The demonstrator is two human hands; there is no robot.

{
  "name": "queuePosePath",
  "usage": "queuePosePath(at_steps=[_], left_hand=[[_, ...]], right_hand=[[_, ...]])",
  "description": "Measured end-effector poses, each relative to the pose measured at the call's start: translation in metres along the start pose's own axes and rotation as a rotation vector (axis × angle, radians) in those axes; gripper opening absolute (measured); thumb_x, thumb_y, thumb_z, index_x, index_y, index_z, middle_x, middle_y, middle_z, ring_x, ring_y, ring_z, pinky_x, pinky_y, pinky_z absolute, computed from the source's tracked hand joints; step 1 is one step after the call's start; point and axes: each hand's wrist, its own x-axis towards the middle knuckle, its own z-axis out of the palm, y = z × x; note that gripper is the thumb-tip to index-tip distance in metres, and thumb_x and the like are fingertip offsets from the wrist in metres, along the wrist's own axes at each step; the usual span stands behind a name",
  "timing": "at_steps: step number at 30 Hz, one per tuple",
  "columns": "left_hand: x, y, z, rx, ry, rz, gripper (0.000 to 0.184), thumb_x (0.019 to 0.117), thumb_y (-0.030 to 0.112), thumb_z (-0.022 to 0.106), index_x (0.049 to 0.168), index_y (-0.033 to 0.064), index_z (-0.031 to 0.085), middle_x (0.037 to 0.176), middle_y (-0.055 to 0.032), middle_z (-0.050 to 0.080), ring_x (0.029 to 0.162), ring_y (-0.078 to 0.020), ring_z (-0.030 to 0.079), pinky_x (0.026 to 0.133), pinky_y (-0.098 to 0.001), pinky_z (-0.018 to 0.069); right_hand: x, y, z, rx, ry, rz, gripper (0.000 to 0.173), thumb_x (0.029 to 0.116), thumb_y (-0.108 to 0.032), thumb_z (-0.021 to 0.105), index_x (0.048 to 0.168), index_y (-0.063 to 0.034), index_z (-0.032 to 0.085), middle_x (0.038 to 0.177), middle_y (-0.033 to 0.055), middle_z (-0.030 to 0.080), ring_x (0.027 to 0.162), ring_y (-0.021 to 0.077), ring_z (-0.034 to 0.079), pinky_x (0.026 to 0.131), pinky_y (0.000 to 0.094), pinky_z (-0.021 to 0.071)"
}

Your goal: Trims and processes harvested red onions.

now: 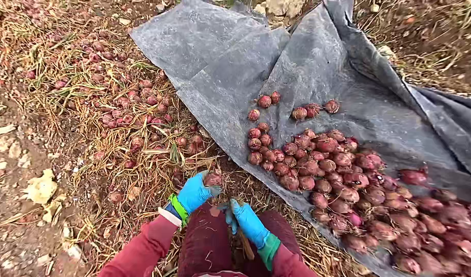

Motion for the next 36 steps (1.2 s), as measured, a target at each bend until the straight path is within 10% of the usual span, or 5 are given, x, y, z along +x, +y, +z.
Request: queuePosePath(at_steps=[11,20,24,30,36], left_hand=[[-0.062,0.016,-0.033,0.485,-0.436,0.068,0.048,0.0934,0.054,0.071,0.124,0.0177,0.071,0.11,-0.0061,0.075,0.107,-0.0237,0.07,0.098,-0.0549,0.0542],[-0.02,-0.006,-0.04,0.288,-0.077,-0.062,0.037,0.0985,0.051,0.066,0.105,0.0166,0.076,0.089,-0.0024,0.075,0.084,-0.017,0.072,0.084,-0.047,0.0597],[-0.031,0.06,0.001,0.694,-0.521,0.04,0.046,0.106,0.049,0.047,0.113,0.01,0.071,0.11,-0.0146,0.072,0.108,-0.0357,0.069,0.092,-0.0648,0.0519],[0.06,0.024,-0.047,0.516,0.1,-0.234,0.045,0.1041,0.053,0.051,0.12,0.0171,0.073,0.113,-0.0128,0.075,0.11,-0.0342,0.07,0.095,-0.0644,0.053],[0.208,-0.062,-0.074,0.46,0.333,-0.591,0.044,0.103,0.033,0.051,0.13,0.0001,0.062,0.125,-0.0254,0.068,0.118,-0.0419,0.066,0.097,-0.0653,0.053]], right_hand=[[-0.017,-0.035,0.031,-0.272,0.002,-0.115,0.085,0.0973,-0.078,0.022,0.096,-0.0073,0.068,0.071,0.0063,0.069,0.053,0.0187,0.063,0.051,0.0357,0.0565],[0.005,-0.013,-0.001,-0.131,0.013,0.117,0.082,0.1051,-0.065,0.012,0.109,-0.0069,0.07,0.06,0.0059,0.055,0.043,0.0182,0.048,0.042,0.0362,0.0472],[0.002,-0.023,-0.009,-0.401,-0.178,0.1,0.084,0.0919,-0.085,0.025,0.098,-0.013,0.069,0.066,0.0032,0.062,0.048,0.0166,0.056,0.046,0.0356,0.0498],[0.006,-0.041,-0.052,-0.041,0.244,-0.164,0.086,0.1019,-0.07,0.014,0.113,-0.0048,0.069,0.063,0.0077,0.06,0.044,0.0189,0.054,0.042,0.037,0.0516],[0.006,0.016,-0.06,0.092,0.235,0.231,0.044,0.102,-0.033,0.062,0.141,-0.0109,0.061,0.112,0.0132,0.076,0.072,0.0269,0.073,0.053,0.0364,0.0586]])
